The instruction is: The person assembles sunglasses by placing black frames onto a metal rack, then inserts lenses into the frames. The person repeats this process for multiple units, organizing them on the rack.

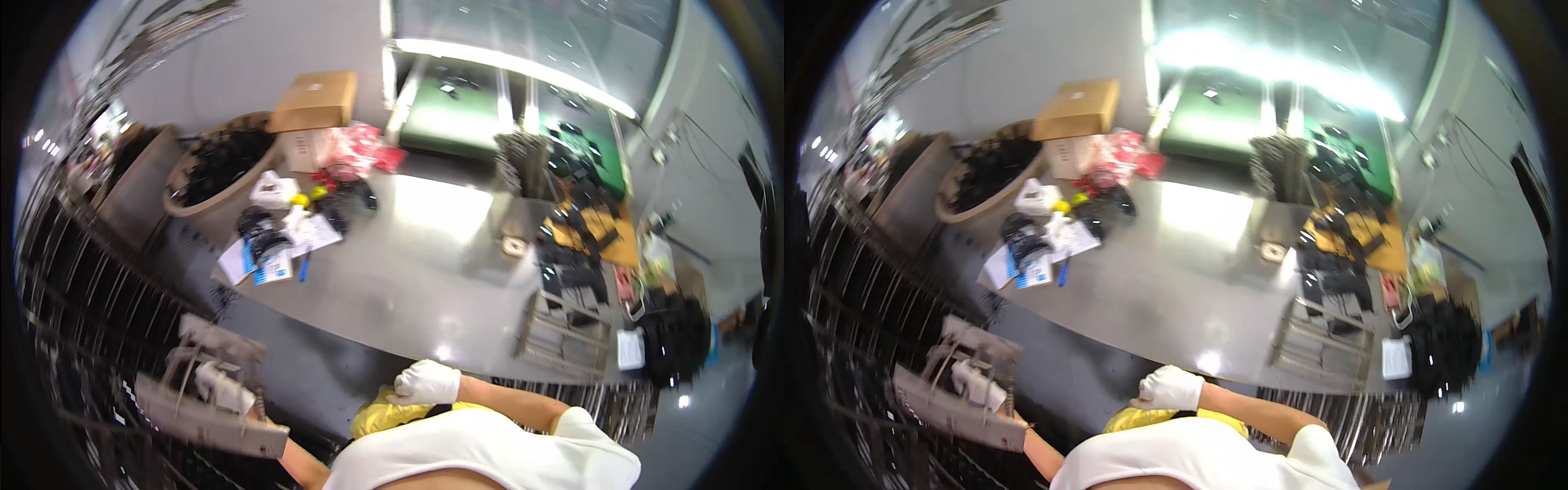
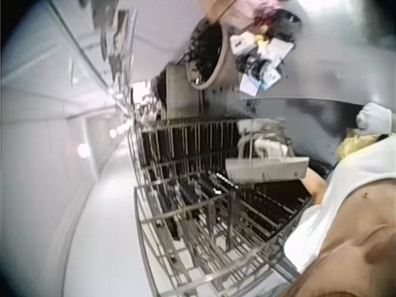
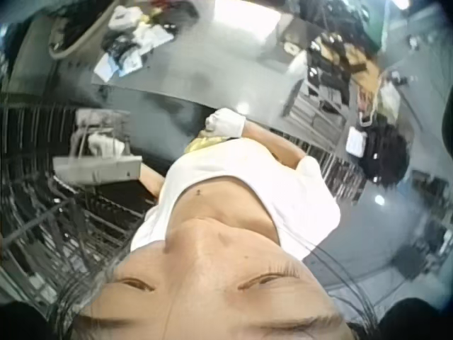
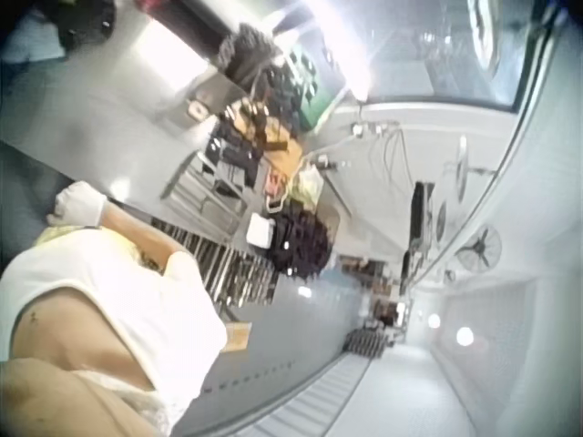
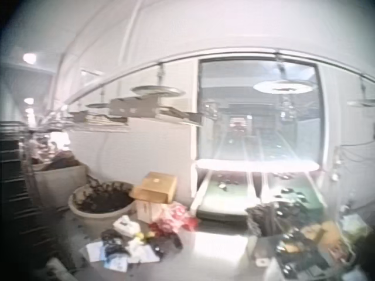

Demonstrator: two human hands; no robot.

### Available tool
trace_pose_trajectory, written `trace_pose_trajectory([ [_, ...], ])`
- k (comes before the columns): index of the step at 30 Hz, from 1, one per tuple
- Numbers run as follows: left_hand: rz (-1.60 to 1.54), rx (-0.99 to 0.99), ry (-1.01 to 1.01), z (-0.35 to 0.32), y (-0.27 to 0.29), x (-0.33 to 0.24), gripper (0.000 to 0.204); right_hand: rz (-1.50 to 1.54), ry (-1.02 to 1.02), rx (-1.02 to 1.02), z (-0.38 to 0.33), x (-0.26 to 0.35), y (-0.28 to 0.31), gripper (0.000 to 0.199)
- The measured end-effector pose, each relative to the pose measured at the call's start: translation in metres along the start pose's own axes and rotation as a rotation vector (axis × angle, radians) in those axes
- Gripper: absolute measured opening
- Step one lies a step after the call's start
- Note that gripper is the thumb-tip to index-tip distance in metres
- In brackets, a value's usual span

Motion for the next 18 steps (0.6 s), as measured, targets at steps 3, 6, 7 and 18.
trace_pose_trajectory([
  [3,-0.026,0.619,-0.115,-0.102,-0.147,-0.019,0.021,-0.045,-0.335,0.016,-0.046,-0.032,0.014,0.045],
  [6,0.251,1.014,-0.816,-0.214,-0.238,-0.046,0.026,-0.097,-0.809,-0.038,-0.119,-0.068,0.042,0.037],
  [7,0.323,1.008,-0.991,-0.252,-0.255,-0.053,0.029,-0.160,-0.893,-0.170,-0.152,-0.071,0.058,0.031],
  [18,0.631,1.354,-1.309,-0.413,-0.356,0.049,0.003,-0.224,-1.844,-0.743,-0.481,-0.044,0.139,0.035],
])
Point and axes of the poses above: each hand's wrist, its own z-axis towards the middle knuckle, its own y-axis out of the back of the hand, x = y × z, the point moved 9 cm from there along z, towards the middle knuckle, and after that the axes turned 2 degrees about y, right-handed, at the moved point
